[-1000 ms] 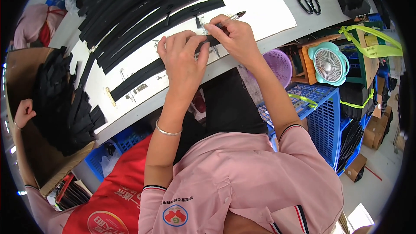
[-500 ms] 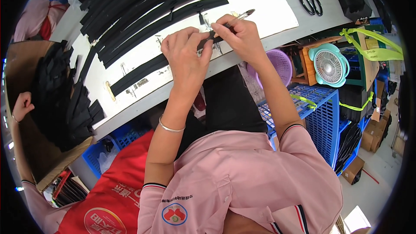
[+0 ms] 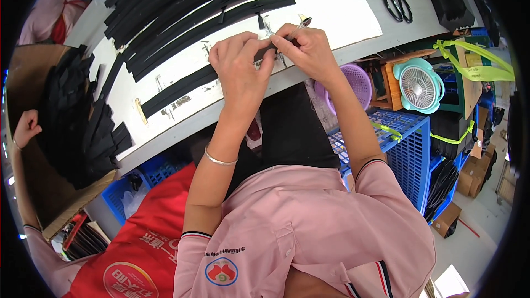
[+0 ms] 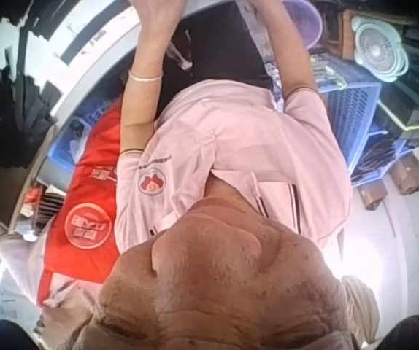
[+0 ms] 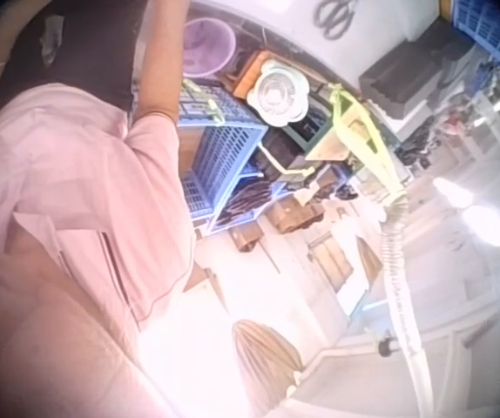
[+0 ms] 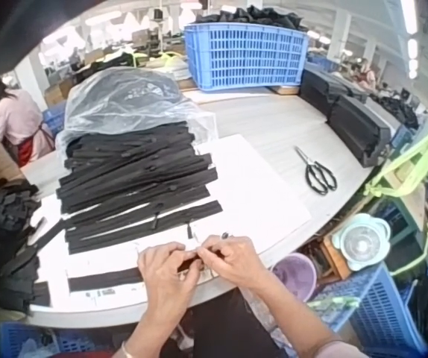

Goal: Inspecting and marking black zipper components using a jig and a marker on a manufacturing workstation.

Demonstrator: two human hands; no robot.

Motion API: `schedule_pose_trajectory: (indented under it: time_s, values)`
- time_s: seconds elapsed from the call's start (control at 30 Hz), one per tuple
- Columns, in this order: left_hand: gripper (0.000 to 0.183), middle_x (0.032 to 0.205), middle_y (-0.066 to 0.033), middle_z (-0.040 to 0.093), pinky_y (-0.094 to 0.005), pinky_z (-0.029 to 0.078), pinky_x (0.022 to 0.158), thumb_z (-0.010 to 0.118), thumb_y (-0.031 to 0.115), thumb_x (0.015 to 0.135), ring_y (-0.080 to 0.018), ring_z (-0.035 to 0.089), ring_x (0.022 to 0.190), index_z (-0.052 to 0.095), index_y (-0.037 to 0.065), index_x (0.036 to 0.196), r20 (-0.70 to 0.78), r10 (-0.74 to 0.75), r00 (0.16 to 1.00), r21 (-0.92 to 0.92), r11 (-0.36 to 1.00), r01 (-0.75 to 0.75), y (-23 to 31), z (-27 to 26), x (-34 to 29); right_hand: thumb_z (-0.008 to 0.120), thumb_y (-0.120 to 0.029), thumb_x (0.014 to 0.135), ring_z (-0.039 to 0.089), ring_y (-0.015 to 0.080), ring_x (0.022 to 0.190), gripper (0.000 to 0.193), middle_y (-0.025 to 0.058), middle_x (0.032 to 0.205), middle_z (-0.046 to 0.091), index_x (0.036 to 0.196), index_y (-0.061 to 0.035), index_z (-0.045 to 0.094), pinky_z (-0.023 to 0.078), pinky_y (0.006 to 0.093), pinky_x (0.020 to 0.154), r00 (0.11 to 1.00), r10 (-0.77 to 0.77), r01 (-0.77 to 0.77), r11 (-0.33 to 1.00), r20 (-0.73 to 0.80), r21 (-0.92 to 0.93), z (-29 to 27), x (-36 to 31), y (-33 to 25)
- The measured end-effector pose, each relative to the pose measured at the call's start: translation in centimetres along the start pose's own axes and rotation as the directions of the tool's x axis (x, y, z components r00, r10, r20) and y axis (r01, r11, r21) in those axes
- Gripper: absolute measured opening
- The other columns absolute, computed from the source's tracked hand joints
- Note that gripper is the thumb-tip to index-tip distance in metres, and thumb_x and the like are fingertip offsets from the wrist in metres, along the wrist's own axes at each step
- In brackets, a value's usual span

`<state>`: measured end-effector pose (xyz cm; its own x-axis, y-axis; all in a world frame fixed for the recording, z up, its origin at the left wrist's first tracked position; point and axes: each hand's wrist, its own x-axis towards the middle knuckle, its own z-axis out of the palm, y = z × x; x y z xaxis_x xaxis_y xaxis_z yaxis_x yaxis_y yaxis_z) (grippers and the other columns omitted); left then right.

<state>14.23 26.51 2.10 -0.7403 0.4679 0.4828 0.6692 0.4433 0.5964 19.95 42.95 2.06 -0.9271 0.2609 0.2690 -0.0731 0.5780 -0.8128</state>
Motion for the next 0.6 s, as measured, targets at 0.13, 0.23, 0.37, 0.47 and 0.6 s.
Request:
schedule_pose_trajectory:
  time_s: [0.13, 0.23, 0.37, 0.47, 0.6]
  values:
    - [0.016, 0.108, -0.0022, 0.072, -0.0414, 0.036, 0.103, 0.083, 0.017, 0.08, -0.0227, 0.061, 0.108, 0.078, 0.011, 0.094, 0.002, -0.005, 1.0, -0.004, 1.0, 0.005, -0.1, 0.0, 0.1, 0.07, -0.016, 0.096, 0.054, 0.0075, 0.06, 0.017, 0.0042, 0.067, 0.065, 0.091, -0.0003, 0.073, 0.044, 0.0257, 0.057, 0.998, -0.059, 0.058, 0.998, -0.011, -0.033, 0.0, 0.2, 0.1]
    - [0.02, 0.107, -0.0051, 0.068, -0.0464, 0.033, 0.109, 0.082, 0.015, 0.079, -0.0255, 0.059, 0.107, 0.077, 0.008, 0.097, -0.01, 0.007, 1.0, -0.033, 0.999, -0.007, -0.3, -0.1, 0.0, 0.069, -0.016, 0.097, 0.057, 0.0059, 0.063, 0.018, 0.0027, 0.072, 0.067, 0.091, -0.0002, 0.073, 0.044, 0.0236, 0.058, 0.998, 0.047, -0.05, 0.996, 0.047, 0.07, -0.4, 0.2, -0.5]
    - [0.04, 0.127, -0.0093, 0.063, -0.0555, 0.027, 0.117, 0.081, 0.018, 0.082, -0.0305, 0.056, 0.121, 0.073, 0.01, 0.12, 0.0, 0.031, 1.0, 0.033, 0.999, -0.031, -0.7, -1.0, -0.9, 0.067, -0.015, 0.098, 0.061, 0.0049, 0.07, 0.016, 0.0006, 0.081, 0.069, 0.091, -0.0011, 0.072, 0.045, 0.0203, 0.06, 0.987, 0.161, -0.149, 0.886, 0.009, 0.439, -0.7, 0.0, 0.3]
    - [0.041, 0.137, -0.0098, 0.062, -0.0573, 0.026, 0.117, 0.078, 0.021, 0.087, -0.0326, 0.052, 0.133, 0.072, 0.013, 0.127, 0.015, -0.055, 0.998, 0.135, 0.989, 0.052, 0.0, -3.3, -3.0, 0.066, -0.012, 0.098, 0.058, 0.0045, 0.067, 0.013, 0.0007, 0.078, 0.068, 0.091, -0.0024, 0.071, 0.044, 0.0204, 0.059, 0.964, 0.206, -0.087, 0.844, -0.17, 0.529, -0.5, -0.4, 0.2]
    - [0.051, 0.155, -0.0174, 0.047, -0.0582, 0.019, 0.124, 0.071, 0.026, 0.095, -0.0382, 0.038, 0.149, 0.06, 0.016, 0.144, 0.182, -0.049, 0.982, 0.088, 0.996, 0.033, -1.8, -5.2, -4.7, 0.063, -0.009, 0.098, 0.058, 0.0054, 0.067, 0.013, 0.0015, 0.078, 0.069, 0.092, -0.0028, 0.072, 0.046, 0.0206, 0.06, 0.96, 0.224, -0.073, 0.784, -0.17, 0.616, 1.0, 0.0, 1.8]
